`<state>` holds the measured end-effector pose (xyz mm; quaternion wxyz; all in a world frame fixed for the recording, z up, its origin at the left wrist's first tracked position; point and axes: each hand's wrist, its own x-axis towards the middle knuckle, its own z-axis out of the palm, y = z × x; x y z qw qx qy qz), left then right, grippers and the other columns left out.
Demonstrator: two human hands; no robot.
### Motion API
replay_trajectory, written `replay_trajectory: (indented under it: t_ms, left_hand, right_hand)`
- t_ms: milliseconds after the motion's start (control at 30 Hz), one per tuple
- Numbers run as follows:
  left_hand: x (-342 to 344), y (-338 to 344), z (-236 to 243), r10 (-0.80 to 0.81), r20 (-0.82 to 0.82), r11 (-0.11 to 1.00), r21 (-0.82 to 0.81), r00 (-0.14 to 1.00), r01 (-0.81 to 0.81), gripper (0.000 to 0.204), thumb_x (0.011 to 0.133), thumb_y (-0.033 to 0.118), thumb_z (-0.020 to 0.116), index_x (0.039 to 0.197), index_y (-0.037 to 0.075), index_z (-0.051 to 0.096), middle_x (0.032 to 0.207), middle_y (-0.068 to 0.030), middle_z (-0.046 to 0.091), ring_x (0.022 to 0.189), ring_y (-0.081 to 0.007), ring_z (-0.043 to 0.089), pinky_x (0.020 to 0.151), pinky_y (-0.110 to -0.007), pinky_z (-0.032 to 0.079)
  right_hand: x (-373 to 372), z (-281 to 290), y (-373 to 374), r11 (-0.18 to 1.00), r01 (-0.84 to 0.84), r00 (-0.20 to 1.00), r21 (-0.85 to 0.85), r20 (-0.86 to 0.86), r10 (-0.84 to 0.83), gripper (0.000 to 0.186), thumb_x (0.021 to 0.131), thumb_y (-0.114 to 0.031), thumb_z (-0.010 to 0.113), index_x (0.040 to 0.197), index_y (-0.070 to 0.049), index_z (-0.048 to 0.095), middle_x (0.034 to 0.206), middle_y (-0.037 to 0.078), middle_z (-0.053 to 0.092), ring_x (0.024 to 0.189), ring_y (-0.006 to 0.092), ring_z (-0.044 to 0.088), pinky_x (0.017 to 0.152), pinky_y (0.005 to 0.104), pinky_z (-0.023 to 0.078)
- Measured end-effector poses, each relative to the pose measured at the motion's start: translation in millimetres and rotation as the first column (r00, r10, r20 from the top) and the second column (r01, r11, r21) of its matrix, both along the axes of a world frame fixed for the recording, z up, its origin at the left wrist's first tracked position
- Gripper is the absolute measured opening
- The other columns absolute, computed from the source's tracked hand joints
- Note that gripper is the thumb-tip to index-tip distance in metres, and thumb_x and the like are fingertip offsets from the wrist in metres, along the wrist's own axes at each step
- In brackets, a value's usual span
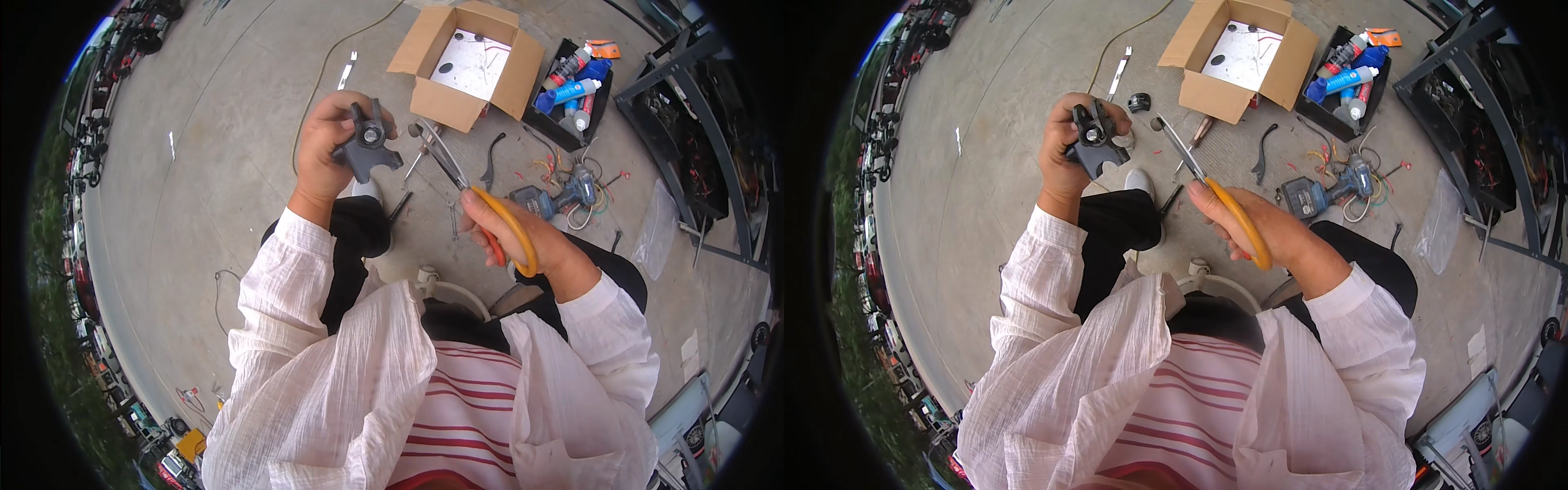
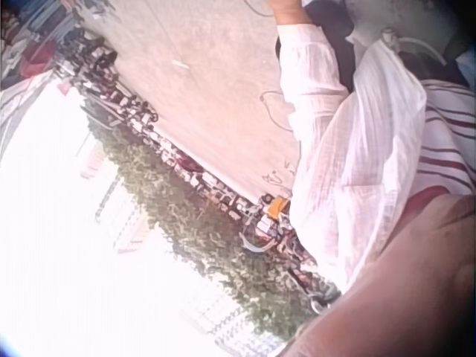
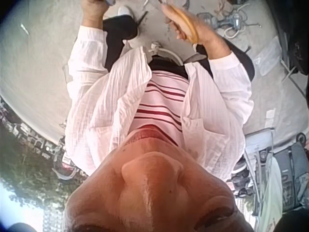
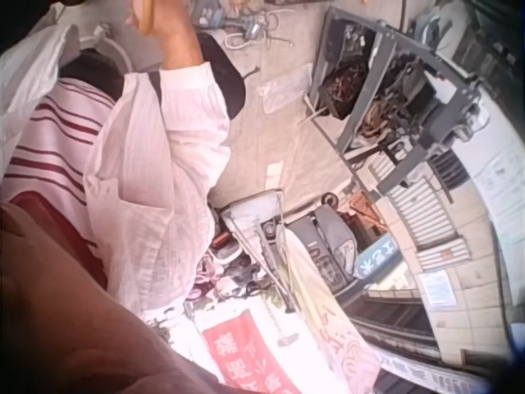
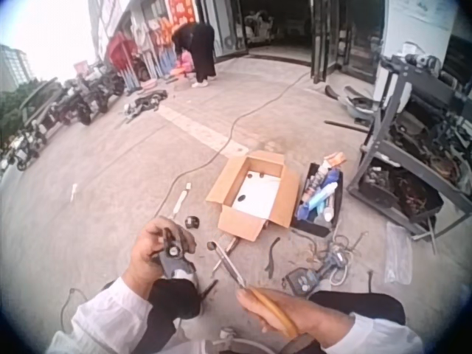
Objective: The person sits on the floor and uses pliers, scissors, and a screwdriver to disassemble and manipulate a small mechanical part. They remove a spring and other components, placing them on the floor, and continue to adjust the part with various tools.
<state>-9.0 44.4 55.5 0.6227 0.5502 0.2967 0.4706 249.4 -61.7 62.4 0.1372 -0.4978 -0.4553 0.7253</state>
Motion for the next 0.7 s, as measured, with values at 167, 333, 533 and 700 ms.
replay_trajectory:
  t_ms: [167,333,533,700]
  left_hand:
    - [0.6,-0.3,3.5,-0.036,-0.097,0.996,0.080,0.995,0.044,0.028,0.080,0.021,0.046,0.097,0.001,0.054,0.090,-0.0250,0.064,0.084,-0.0314,0.063,0.078,-0.041,0.051]
    - [0.4,-1.2,4.0,-0.042,-0.104,0.996,0.072,0.994,0.050,0.028,0.078,0.021,0.048,0.096,0.001,0.054,0.091,-0.0248,0.064,0.084,-0.0302,0.062,0.077,-0.041,0.051]
    - [2.2,-0.1,1.9,-0.019,-0.042,0.999,0.039,0.999,0.020,0.029,0.077,0.022,0.047,0.097,0.002,0.054,0.090,-0.0241,0.064,0.086,-0.0308,0.061,0.080,-0.040,0.049]
    - [2.4,2.2,0.0,-0.026,-0.005,0.999,0.032,1.000,0.027,0.030,0.075,0.022,0.047,0.098,0.004,0.055,0.089,-0.0238,0.063,0.087,-0.0308,0.060,0.082,-0.040,0.048]
  right_hand:
    - [-0.9,-16.1,-4.8,0.994,0.089,0.992,-0.063,-0.084,-0.094,0.077,0.088,-0.078,0.039,0.081,-0.003,0.053,0.061,-0.002,0.040,0.046,0.0084,0.045,0.043,0.0226,0.040]
    - [-1.4,-22.8,-6.5,0.994,0.101,0.991,-0.052,-0.086,-0.106,0.081,0.087,-0.079,0.040,0.079,0.000,0.054,0.053,-0.001,0.042,0.039,0.0092,0.045,0.038,0.0244,0.039]
    - [-2.3,-13.4,-6.2,0.998,0.047,0.998,-0.037,-0.029,-0.048,0.068,0.098,-0.067,0.033,0.079,-0.004,0.051,0.049,-0.001,0.041,0.041,0.0083,0.040,0.042,0.0238,0.036]
    - [-6.7,-18.7,-12.6,0.982,0.010,0.998,-0.189,-0.053,-0.020,0.075,0.094,-0.074,0.028,0.085,-0.003,0.051,0.055,0.000,0.044,0.041,0.0095,0.043,0.044,0.0235,0.042]
